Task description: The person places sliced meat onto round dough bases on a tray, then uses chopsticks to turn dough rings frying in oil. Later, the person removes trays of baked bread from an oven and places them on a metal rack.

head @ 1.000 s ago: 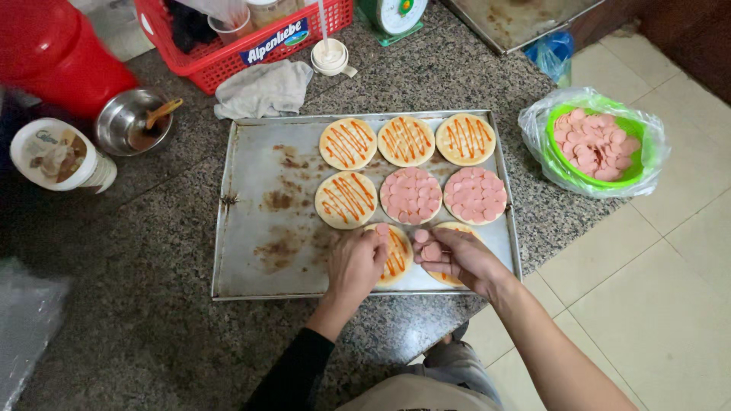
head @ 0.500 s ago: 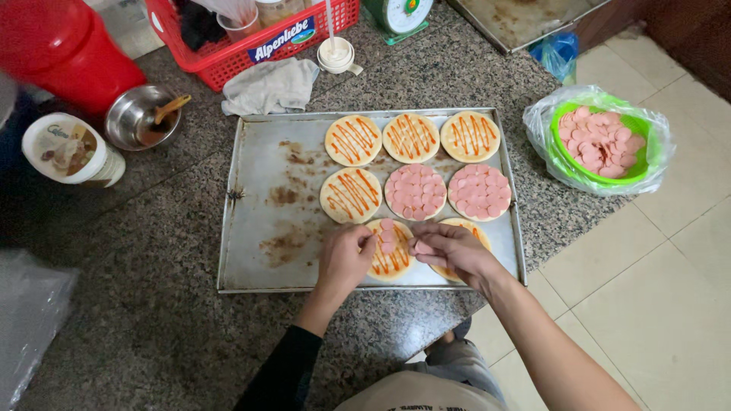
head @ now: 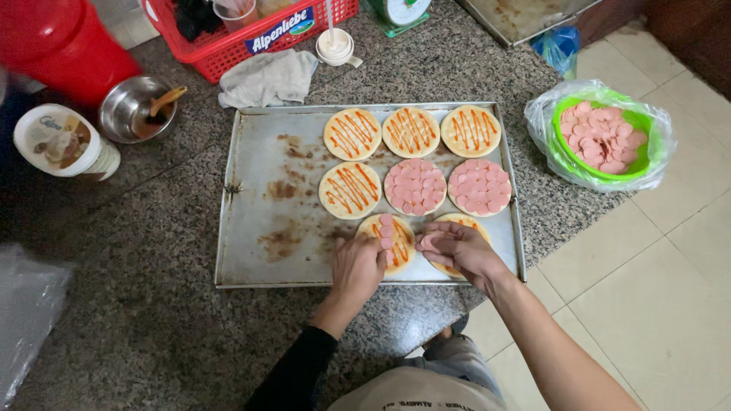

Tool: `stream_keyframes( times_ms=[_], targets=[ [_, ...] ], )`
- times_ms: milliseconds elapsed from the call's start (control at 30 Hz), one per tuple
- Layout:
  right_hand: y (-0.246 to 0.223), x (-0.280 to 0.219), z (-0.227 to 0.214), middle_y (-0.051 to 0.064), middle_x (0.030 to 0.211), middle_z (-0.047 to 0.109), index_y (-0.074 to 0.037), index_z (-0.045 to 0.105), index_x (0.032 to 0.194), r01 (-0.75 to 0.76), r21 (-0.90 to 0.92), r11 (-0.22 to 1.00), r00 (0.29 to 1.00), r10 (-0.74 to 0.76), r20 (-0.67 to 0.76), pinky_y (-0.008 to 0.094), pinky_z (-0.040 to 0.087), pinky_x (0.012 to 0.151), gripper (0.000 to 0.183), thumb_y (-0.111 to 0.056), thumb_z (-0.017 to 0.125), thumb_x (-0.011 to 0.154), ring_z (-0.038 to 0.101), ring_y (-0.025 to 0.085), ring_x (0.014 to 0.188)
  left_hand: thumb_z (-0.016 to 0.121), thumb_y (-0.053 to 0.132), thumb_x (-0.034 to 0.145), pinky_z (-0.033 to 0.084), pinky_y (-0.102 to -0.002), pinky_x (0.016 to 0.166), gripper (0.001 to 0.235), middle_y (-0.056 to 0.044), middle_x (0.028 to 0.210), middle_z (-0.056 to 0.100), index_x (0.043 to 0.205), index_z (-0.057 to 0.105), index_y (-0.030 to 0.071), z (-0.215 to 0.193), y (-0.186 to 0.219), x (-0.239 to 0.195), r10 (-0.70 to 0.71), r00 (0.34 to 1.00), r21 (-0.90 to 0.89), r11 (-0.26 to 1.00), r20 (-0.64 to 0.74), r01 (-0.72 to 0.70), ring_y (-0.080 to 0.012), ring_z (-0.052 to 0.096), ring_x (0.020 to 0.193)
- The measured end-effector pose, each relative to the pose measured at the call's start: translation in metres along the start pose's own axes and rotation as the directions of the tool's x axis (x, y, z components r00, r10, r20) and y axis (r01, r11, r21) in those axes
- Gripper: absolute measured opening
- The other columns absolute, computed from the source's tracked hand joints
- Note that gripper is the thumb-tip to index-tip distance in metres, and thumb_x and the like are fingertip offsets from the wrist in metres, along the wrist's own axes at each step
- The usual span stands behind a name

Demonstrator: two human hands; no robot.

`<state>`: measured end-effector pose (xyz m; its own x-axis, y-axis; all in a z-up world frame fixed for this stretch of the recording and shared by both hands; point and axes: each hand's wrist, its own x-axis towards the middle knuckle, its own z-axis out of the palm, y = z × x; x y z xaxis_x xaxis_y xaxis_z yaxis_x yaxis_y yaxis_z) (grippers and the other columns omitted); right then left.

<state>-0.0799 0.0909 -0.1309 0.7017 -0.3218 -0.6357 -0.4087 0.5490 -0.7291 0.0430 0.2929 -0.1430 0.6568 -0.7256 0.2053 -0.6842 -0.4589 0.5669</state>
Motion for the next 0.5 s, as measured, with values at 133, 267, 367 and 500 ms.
stream_keyframes(
  times_ms=[133,267,367,500],
  targets=[
    [0.002,0.002,-0.001,0.014,0.111,0.073,-0.001,0.058,0.128,-0.019,0.028,0.999,0.999,0.02,-0.026,0.035,0.062,0.09,0.034,-0.009,0.062,0.095,0.074,0.024,0.101,0.074,0.017,0.082,0.044,-0.05,0.08,0.012,-0.013,0.082,0.069,0.08,0.07,0.005,0.003,0.0,0.001,-0.004,1.0,0.023,1.0,0.022,0.003,-0.0339,0.067,0.079],
    [0.003,0.004,0.0,0.012,0.104,0.075,-0.001,0.063,0.119,-0.006,-0.025,1.0,1.0,0.006,-0.018,0.033,0.062,0.085,0.028,-0.016,0.066,0.096,0.075,0.02,0.095,0.076,0.017,0.081,0.044,-0.051,0.077,0.014,-0.014,0.08,0.067,0.08,0.07,0.004,-0.005,0.008,0.003,0.024,0.999,0.042,0.999,-0.038,-0.023,-0.0344,0.066,0.076],
    [0.002,0.002,0.006,0.011,0.1,0.075,-0.001,0.066,0.114,-0.012,-0.074,0.997,1.0,0.011,-0.019,0.032,0.063,0.082,0.028,-0.023,0.068,0.096,0.075,0.019,0.091,0.075,0.019,0.086,0.048,-0.046,0.075,0.016,-0.012,0.081,0.067,0.081,0.069,0.004,-0.02,0.018,0.012,0.013,0.999,-0.142,0.99,-0.053,-0.021,-0.0326,0.066,0.077],
    [-0.006,-0.003,0.017,0.011,0.099,0.076,-0.001,0.07,0.113,-0.003,-0.14,0.99,0.999,0.009,0.043,0.031,0.062,0.079,0.031,-0.027,0.067,0.096,0.076,0.019,0.088,0.071,0.018,0.088,0.054,-0.039,0.07,0.015,-0.009,0.09,0.069,0.097,0.072,0.006,-0.042,0.033,0.028,0.037,0.999,-0.478,0.878,0.035,-0.015,-0.0278,0.069,0.078]
  ],
)
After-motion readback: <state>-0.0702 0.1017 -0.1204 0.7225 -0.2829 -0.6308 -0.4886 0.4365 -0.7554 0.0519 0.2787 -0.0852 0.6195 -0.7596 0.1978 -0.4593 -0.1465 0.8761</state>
